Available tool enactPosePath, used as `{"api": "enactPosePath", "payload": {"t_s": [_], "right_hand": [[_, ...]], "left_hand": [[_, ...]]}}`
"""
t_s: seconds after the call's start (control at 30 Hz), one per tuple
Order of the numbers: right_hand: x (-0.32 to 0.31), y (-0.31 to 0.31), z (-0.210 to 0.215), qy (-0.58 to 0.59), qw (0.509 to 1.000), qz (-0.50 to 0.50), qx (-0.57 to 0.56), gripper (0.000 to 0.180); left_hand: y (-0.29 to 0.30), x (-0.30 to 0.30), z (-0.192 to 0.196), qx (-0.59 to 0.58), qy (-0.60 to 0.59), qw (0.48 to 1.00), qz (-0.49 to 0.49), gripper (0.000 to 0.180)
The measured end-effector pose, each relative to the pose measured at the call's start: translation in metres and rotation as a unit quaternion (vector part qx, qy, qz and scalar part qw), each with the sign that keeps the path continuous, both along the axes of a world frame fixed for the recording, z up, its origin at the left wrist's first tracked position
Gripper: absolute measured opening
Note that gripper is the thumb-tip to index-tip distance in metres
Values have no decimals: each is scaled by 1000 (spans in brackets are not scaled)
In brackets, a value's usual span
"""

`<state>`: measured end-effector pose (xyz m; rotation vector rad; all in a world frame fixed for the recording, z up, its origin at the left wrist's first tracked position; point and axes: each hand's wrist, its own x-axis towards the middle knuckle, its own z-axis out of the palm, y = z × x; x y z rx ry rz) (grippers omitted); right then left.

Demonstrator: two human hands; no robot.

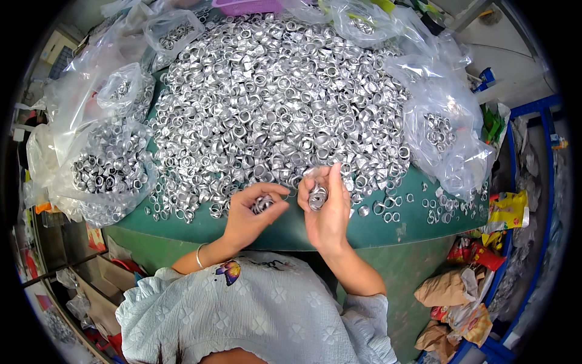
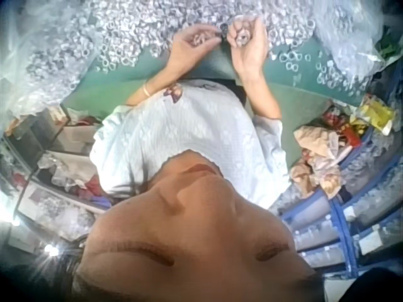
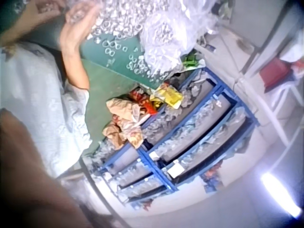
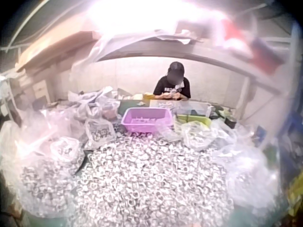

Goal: The person sorts small metal tabs from a large pile on a green table by hand, picking them up individually and moving them into plastic bags or different areas of the table.

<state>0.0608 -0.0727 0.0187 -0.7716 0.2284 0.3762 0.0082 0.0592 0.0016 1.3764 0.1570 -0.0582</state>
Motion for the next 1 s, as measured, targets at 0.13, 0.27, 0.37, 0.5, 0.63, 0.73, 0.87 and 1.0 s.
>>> {"api": "enactPosePath", "payload": {"t_s": [0.13, 0.27, 0.37, 0.5, 0.63, 0.73, 0.87, 1.0], "right_hand": [[-1, 13, 2, 26, 998, -13, -58, 37], [4, 14, -3, 67, 991, 77, -85, 31], [20, 11, -10, 126, 976, 172, -49, 23], [64, 7, 0, 151, 973, 171, -28, 23], [156, 16, 26, 129, 986, 71, 77, 19], [263, 43, 44, -24, 997, -12, 73, 10], [379, 90, 34, -152, 986, -31, -61, 16], [402, 101, 15, -146, 939, 21, -311, 43]], "left_hand": [[-6, 13, 10, 172, -139, 975, 25, 24], [-3, 21, 8, 252, -163, 953, 39, 22], [7, 28, 9, 129, -92, 987, 36, 19], [40, 28, -2, -240, 86, 967, -5, 20], [64, 26, -7, -295, 101, 949, 55, 20], [68, 27, -6, -295, 113, 944, 96, 20], [71, 24, -7, -295, 108, 942, 115, 18], [71, 30, -12, -297, 121, 939, 126, 18]]}}
